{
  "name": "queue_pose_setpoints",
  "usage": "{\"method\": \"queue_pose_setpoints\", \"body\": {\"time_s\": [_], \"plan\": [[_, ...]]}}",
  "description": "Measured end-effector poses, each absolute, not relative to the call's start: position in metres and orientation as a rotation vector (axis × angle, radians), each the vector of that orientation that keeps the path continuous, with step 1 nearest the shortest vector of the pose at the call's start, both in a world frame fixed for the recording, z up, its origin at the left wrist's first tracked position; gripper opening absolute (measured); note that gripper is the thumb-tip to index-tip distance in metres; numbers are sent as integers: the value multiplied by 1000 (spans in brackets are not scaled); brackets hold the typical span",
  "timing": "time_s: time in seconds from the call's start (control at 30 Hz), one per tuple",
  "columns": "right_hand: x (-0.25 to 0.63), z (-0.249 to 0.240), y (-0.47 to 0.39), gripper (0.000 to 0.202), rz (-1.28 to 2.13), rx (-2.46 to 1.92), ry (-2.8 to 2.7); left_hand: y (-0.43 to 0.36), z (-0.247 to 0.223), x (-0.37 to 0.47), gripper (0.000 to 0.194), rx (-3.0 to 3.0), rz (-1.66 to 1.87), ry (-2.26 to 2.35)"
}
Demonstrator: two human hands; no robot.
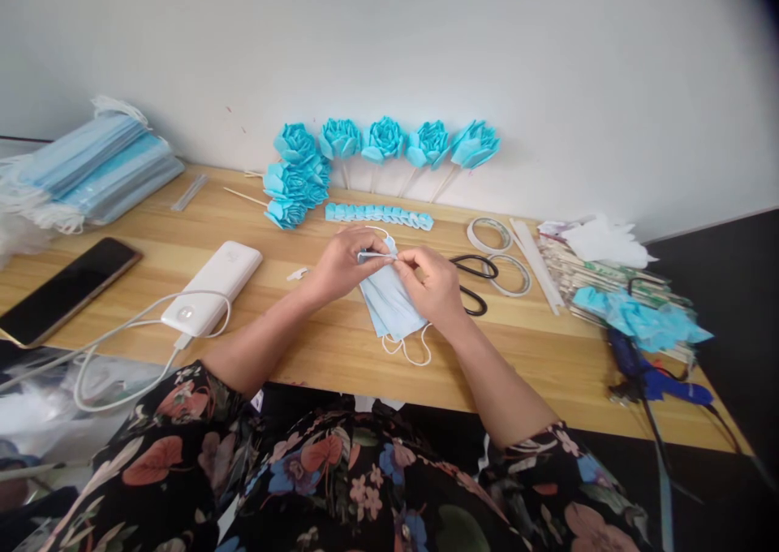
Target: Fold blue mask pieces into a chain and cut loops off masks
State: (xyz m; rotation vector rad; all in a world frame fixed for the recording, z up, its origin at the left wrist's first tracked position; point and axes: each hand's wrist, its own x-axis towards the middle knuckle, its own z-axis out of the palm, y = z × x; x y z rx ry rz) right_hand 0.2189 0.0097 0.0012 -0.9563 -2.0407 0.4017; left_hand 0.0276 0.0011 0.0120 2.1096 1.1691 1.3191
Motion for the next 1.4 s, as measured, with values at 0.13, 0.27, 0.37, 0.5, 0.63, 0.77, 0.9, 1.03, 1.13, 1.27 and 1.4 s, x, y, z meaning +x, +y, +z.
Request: {"method": "queue_pose_setpoints", "body": {"time_s": [0.13, 0.27, 0.37, 0.5, 0.63, 0.77, 0.9, 1.03, 1.13, 1.27, 1.4], "plan": [[218, -1, 10, 17, 391, -966, -2028, 1, 11, 28, 24, 2106, 1315, 1176], [217, 2, 11, 14, 507, -972, -1971, 2, 9, 26, 26, 2117, 1358, 1225], [217, 3, 11, 14, 530, -1003, -1942, 3, 8, 27, 26, 2066, 1409, 1237], [218, 4, 9, 19, 490, -1011, -1952, 0, 7, 30, 30, 1930, 1414, 1229], [218, 6, 7, 23, 491, -1009, -1969, -1, 6, 31, 38, 1854, 1351, 1200], [218, 7, 8, 22, 536, -1002, -1958, 1, 5, 29, 40, 1860, 1343, 1178], [217, 6, 9, 17, 543, -1003, -1933, 1, 5, 30, 39, 1879, 1365, 1175], [216, 6, 6, 15, 471, -1025, -1915, -2, 4, 35, 38, 1924, 1375, 1214], [215, 7, 5, 15, 435, -1005, -1921, -4, 5, 35, 38, 1944, 1354, 1223], [216, 8, 6, 13, 419, -972, -1935, -7, 11, 28, 46, 1859, 1401, 1140], [217, 6, 9, 13, 365, -946, -1972, -8, 18, 24, 52, 1709, 1442, 1120]]}}
